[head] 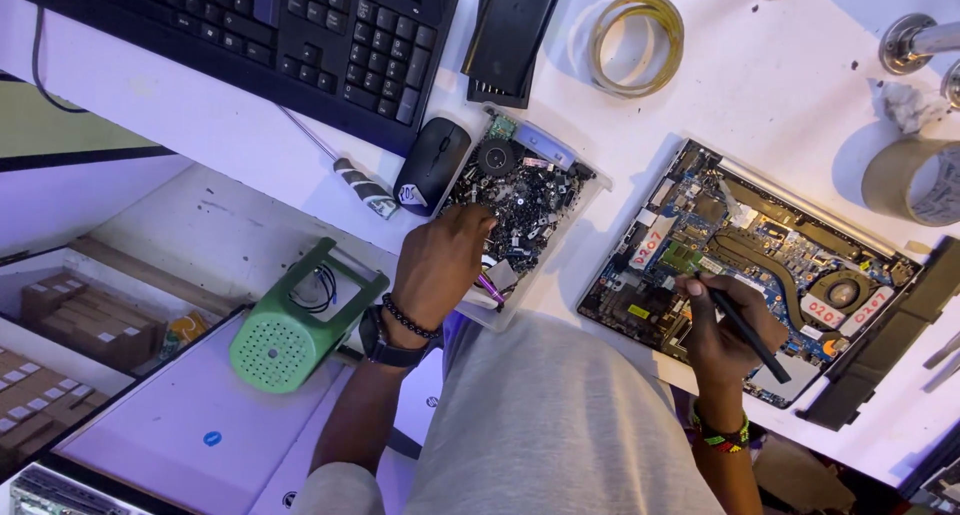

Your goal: Repairing a laptop by disassembling and manipulating internal components on a motherboard

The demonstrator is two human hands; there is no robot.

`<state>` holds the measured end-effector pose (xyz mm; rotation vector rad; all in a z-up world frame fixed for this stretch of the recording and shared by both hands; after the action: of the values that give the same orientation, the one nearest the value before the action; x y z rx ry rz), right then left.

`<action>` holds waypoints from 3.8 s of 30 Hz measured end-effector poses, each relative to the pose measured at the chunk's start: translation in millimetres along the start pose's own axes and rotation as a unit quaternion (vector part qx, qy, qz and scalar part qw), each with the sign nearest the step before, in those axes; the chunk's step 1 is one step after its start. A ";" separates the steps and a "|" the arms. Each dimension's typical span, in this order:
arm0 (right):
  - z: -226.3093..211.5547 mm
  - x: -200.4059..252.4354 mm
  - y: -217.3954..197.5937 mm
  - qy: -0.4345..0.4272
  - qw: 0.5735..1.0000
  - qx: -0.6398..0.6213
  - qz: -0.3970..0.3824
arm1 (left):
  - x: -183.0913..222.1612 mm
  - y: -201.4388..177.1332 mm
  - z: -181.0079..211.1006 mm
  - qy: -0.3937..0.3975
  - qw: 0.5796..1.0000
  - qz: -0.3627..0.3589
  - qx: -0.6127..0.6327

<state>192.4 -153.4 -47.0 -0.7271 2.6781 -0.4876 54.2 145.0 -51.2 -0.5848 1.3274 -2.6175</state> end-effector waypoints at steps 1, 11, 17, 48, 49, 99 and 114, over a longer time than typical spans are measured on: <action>-1.6 -0.6 -3.7 0.000 1.000 -0.001 -0.002 | 0.0 -2.7 -0.8 -0.002 1.000 0.000 0.001; -1.1 2.6 -7.8 0.070 0.997 0.030 -0.032 | 16.2 -27.2 2.1 -0.007 0.946 0.155 0.284; 4.0 10.9 -4.9 0.022 0.999 0.019 -0.029 | 16.7 -14.7 -3.0 -0.016 0.900 0.170 0.402; 17.4 23.7 -17.6 -0.005 1.000 -0.014 -0.008 | -23.3 20.8 -2.8 0.193 0.949 0.072 -0.241; 14.5 22.1 -16.4 -0.007 1.000 -0.014 -0.006 | -23.9 19.1 -1.5 0.194 0.948 0.073 -0.242; 22.3 29.6 -16.9 -0.013 1.000 -0.010 -0.002 | -6.5 -9.5 0.0 0.131 0.983 -0.052 -0.115; 17.3 23.6 -11.7 -0.018 0.999 -0.019 -0.023 | -3.1 25.6 -2.9 0.159 0.968 -0.013 -0.194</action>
<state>184.7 -179.6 -62.7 -0.8018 2.6486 -0.4311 54.7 132.8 -74.1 -0.2268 1.9656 -2.5620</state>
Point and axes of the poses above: each hand's wrist, its own x-axis away from the middle knuckle, its own y-axis out of the palm, z = x × y, the point moved 5 cm from there along -x, towards the middle knuckle, and after that the axes turned 9 degrees about -z, right-handed, at the moved point
